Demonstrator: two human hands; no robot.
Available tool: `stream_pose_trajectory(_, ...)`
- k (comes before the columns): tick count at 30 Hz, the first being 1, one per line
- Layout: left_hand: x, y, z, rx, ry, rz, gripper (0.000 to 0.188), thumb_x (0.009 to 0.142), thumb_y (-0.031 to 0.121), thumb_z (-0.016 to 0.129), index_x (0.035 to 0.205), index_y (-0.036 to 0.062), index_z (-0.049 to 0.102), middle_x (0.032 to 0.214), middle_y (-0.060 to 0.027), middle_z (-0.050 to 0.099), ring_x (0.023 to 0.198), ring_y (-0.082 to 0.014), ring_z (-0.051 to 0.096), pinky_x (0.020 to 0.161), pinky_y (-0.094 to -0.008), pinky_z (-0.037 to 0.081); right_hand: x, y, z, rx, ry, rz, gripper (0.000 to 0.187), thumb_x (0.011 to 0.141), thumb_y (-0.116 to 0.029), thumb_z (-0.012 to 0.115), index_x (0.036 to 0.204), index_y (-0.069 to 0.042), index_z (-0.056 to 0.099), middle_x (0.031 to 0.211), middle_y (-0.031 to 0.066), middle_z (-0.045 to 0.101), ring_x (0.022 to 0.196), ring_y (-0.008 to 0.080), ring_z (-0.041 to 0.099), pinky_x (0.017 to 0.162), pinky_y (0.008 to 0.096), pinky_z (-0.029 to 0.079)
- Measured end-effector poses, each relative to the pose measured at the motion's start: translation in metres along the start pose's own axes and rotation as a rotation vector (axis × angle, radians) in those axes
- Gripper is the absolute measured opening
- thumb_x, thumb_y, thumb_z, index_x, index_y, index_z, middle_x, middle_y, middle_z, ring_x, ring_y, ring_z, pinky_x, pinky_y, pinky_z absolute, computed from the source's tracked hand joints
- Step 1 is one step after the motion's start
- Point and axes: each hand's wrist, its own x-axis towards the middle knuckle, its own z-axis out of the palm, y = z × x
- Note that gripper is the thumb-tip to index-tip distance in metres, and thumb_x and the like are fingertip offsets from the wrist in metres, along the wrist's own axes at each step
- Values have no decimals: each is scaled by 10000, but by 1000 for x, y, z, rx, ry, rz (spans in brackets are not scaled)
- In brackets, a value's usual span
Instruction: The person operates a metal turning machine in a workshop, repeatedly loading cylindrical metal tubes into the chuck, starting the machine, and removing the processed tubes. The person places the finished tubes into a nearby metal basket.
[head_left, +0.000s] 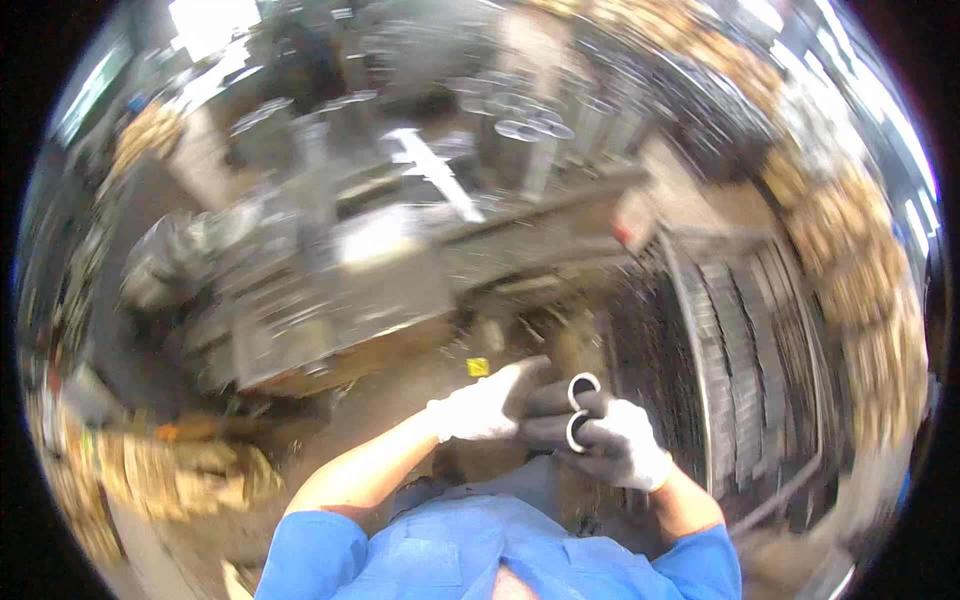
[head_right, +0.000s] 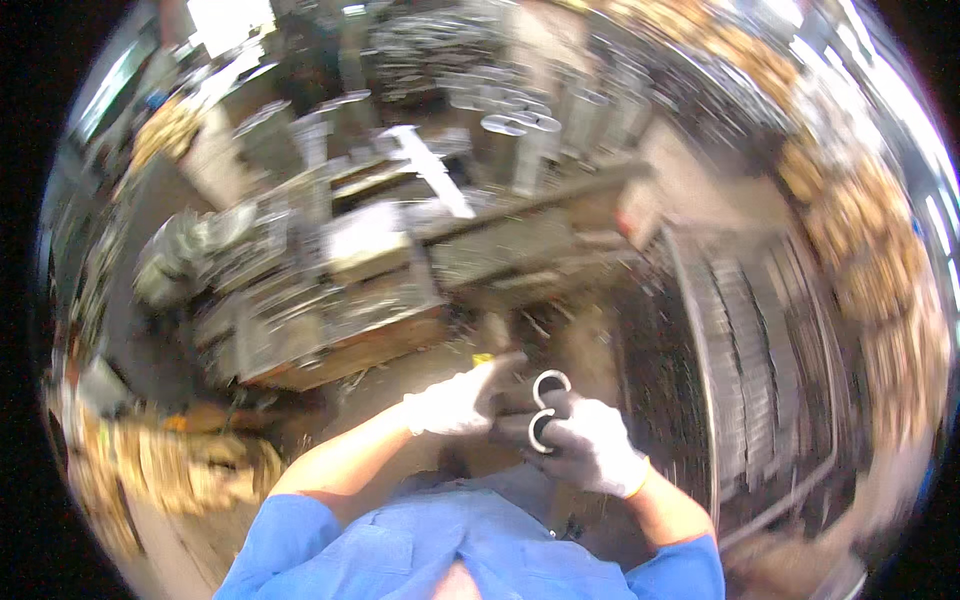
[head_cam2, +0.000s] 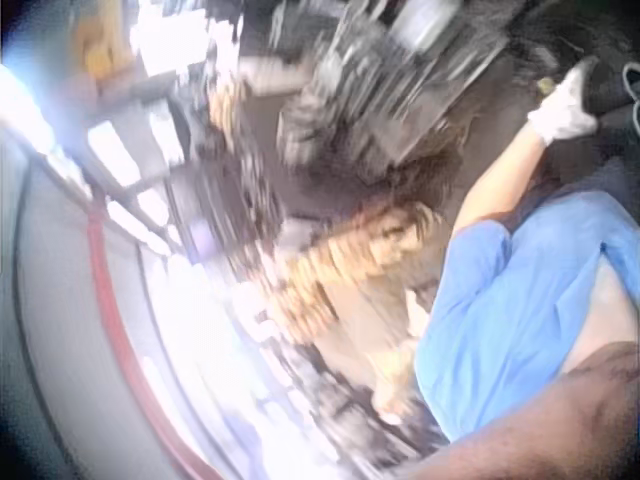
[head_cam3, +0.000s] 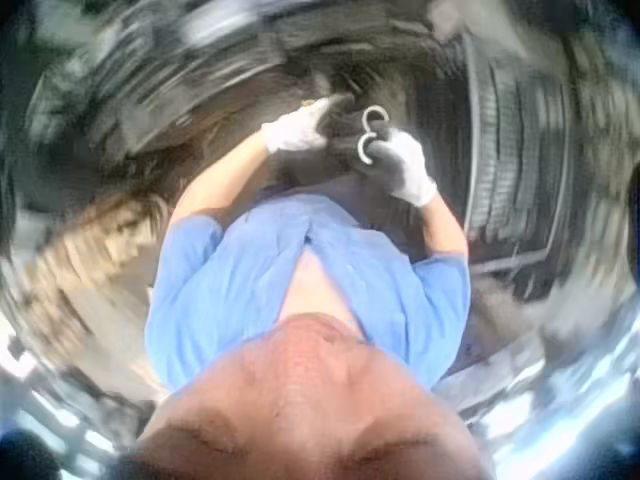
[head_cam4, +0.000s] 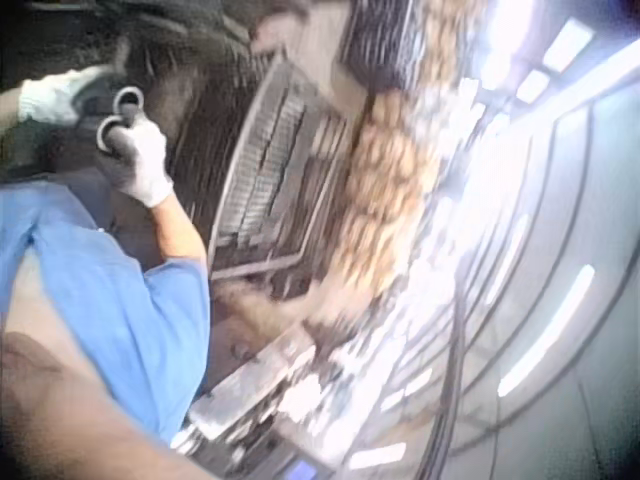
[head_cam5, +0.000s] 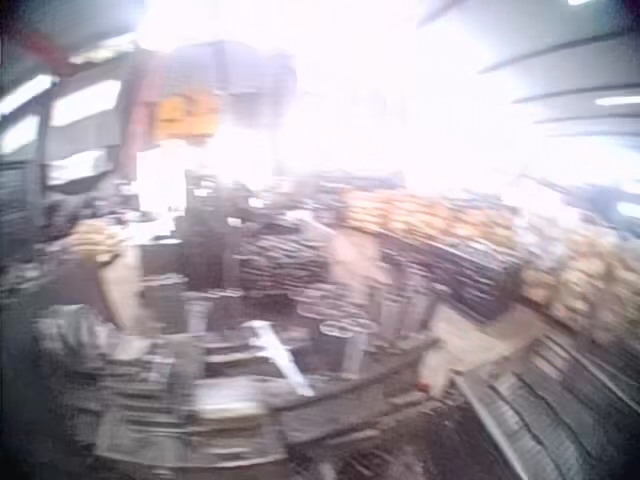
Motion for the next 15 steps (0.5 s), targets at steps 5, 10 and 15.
stream_pose_trajectory(5, -159, -73, -68, 118, 160, -129, 809, 714, 277, 806, 1444, 22, 568, 1362, -242, 664, 1279, -372, 643, 1126, -461, 493, 131, -75, 96, 175, -254, -345, 277, 804, -249, 884, 1053, -163, 796, 1141, 157, 732, 851, 398, 733, 697, 462, 607)
stream_pose_trajectory(10, -276, -88, -95, 323, 905, -213, 505, 817, 247, 869, 1269, 74, 723, 1107, -179, 773, 1031, -305, 761, 931, -398, 596, 220, -105, 140, 244, -190, -374, 242, 805, -240, 900, 929, -88, 758, 1199, 155, 751, 944, 389, 762, 748, 431, 626)
stream_pose_trajectory(15, -318, -97, -168, -72, 1316, -170, 377, 743, 71, 864, 1081, 15, 705, 922, -77, 762, 825, -182, 732, 770, -345, 604, 305, -87, 190, 148, -80, -516, 217, 797, -210, 845, 962, -116, 740, 1170, 165, 735, 954, 393, 739, 760, 473, 605)
